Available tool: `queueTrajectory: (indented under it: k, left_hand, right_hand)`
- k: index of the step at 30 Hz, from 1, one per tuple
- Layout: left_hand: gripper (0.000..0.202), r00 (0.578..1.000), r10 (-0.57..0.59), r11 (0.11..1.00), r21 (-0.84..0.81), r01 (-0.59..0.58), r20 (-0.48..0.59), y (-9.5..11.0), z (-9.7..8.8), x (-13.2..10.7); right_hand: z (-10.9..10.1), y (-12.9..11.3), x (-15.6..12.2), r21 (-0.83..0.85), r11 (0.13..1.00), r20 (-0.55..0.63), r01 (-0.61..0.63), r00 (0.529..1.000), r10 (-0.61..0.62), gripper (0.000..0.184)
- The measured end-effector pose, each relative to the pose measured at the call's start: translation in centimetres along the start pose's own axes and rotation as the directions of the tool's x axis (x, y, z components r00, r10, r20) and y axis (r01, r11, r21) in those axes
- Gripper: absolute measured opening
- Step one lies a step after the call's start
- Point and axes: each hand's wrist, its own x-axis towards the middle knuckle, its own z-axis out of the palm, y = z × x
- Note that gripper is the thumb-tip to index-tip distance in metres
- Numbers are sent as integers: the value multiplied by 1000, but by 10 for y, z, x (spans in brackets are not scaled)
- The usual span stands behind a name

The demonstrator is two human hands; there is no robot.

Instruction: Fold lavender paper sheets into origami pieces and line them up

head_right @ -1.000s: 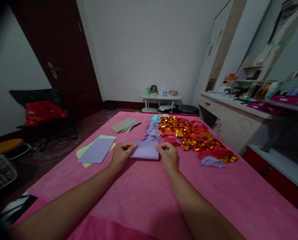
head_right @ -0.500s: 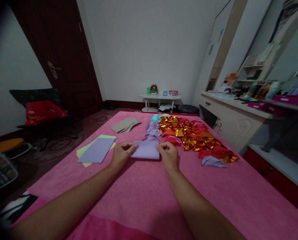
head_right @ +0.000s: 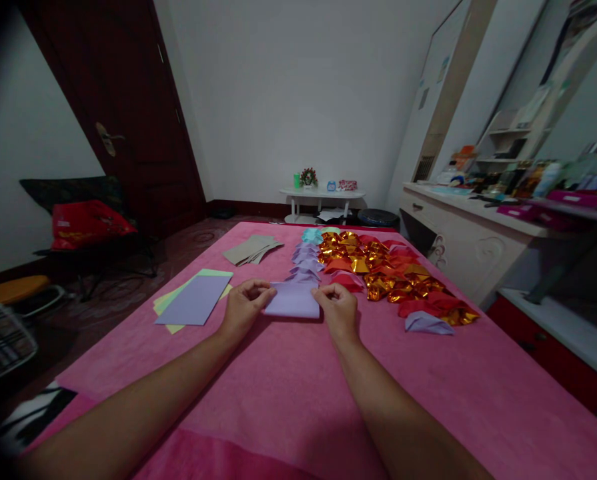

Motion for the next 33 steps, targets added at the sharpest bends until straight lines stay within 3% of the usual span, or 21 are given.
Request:
queueTrajectory:
  k: [6, 18, 33]
  left_hand:
    - [44, 995, 85, 996, -22, -84, 53, 2, -1, 0]
    - [17, 995, 59, 994, 91, -67, 86, 4, -1, -3]
    - [21, 987, -11, 988, 156, -14, 158, -11, 0, 0]
  right_hand:
    - [1, -3, -1, 11, 1000, 3, -8, 1000, 8, 19]
    - [-1, 0, -1, 21, 999, 9, -30, 1000, 30, 19]
    - [-1, -1, 0, -26, 998, 13, -60, 998, 60, 16]
